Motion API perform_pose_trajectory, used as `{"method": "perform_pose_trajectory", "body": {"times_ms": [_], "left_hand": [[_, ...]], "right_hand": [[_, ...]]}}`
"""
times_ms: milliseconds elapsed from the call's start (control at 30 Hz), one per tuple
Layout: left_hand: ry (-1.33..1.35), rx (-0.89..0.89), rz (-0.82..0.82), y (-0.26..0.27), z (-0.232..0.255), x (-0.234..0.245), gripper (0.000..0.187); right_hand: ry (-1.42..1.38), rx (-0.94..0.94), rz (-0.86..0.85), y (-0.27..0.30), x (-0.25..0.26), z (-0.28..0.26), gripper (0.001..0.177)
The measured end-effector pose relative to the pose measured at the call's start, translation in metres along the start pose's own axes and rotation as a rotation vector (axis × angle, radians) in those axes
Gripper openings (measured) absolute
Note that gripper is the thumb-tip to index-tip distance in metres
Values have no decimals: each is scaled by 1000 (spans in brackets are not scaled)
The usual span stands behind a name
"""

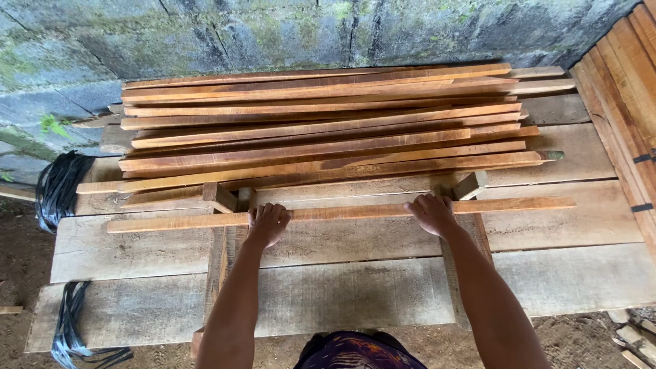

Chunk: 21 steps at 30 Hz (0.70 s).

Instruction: Inspecting and sorting long wooden planks on a workbench.

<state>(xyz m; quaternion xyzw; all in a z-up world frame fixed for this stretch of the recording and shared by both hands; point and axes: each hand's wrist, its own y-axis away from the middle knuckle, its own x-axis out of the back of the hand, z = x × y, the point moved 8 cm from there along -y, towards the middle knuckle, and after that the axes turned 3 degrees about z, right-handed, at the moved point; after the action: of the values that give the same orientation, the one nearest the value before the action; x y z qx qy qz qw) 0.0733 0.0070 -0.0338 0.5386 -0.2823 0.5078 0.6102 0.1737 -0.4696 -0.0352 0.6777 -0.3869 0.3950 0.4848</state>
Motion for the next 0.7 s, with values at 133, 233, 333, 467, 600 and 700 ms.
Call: {"method": "perform_pose_trajectory", "body": {"times_ms": [133, 233, 333, 467, 600, 700], "left_hand": [[-100, -60, -7, -7, 6, -4, 43], [-9, 38, -10, -21, -10, -19, 64], [-2, 70, -10, -13, -4, -11, 68], [-8, 66, -28, -6, 9, 10, 69], [-5, 110, -133, -23, -8, 2, 82], [67, 141, -114, -57, -25, -15, 82]], "right_hand": [[53, -52, 30, -15, -12, 5, 65], [92, -113, -4, -18, -15, 7, 74], [113, -143, -19, -15, -10, 1, 75], [178, -178, -88, -23, -10, 0, 74], [105, -162, -138, -35, 3, -9, 62], [77, -85, -23, -48, 24, -26, 48]]}}
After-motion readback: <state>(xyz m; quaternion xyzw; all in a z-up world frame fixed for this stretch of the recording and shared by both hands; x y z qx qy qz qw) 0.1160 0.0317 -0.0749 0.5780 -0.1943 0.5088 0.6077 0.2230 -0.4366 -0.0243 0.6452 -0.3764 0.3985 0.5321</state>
